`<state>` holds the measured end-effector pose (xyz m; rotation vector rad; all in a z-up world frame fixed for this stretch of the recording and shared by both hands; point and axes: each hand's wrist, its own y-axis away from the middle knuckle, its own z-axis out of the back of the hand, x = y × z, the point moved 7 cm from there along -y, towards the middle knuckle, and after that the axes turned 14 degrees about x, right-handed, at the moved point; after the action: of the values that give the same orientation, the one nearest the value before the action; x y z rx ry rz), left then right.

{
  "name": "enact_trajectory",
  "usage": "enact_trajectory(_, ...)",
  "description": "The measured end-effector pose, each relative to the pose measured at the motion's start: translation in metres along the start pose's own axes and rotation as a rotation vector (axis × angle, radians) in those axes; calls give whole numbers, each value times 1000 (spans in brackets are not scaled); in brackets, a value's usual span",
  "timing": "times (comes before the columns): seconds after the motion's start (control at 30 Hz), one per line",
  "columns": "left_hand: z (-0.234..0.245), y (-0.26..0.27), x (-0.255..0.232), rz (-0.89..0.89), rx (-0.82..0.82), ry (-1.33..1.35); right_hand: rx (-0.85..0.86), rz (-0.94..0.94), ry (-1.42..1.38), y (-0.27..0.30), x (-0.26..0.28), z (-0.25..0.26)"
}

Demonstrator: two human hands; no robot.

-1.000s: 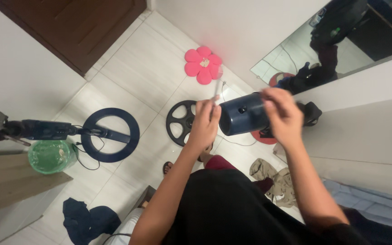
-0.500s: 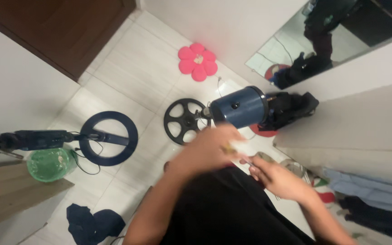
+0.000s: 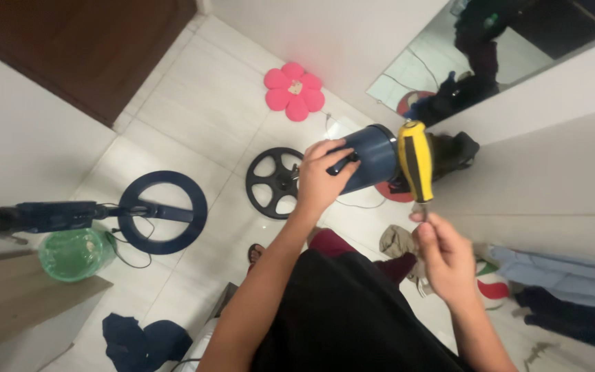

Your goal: The person uses a screwdriver to tighten screws on the rear housing of an electric fan motor, then attaches the front wire cage to the fan assembly. The person handles the motor housing, screwdriver, and fan cage during the process.

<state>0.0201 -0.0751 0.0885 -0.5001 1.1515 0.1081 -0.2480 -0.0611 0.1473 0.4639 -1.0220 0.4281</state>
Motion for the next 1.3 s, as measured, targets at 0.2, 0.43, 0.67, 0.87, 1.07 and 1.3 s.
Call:
enact_trajectory(0.2,8,0,-2,24,-53,-40,-28,109,159,-16,50,-5)
enact_trajectory(0.43,11,-3,-6,55,-41,-32,47,-169,281,-35,37,-19)
enact_trajectory(0.67,6,3,-9,10,-83,-55,-63,123,251,-19,55,-6)
enact_trajectory(0.87,11,1,-2,12,-59,-47,39,-56,389,-35,38,-17)
enact_trajectory(1.07,9,0,1,35,-48,-29,-76,192,290,-4,62,4)
enact_trajectory(1.3,6,1,7,66,-19,-15,31,42,422,-36,59,-22)
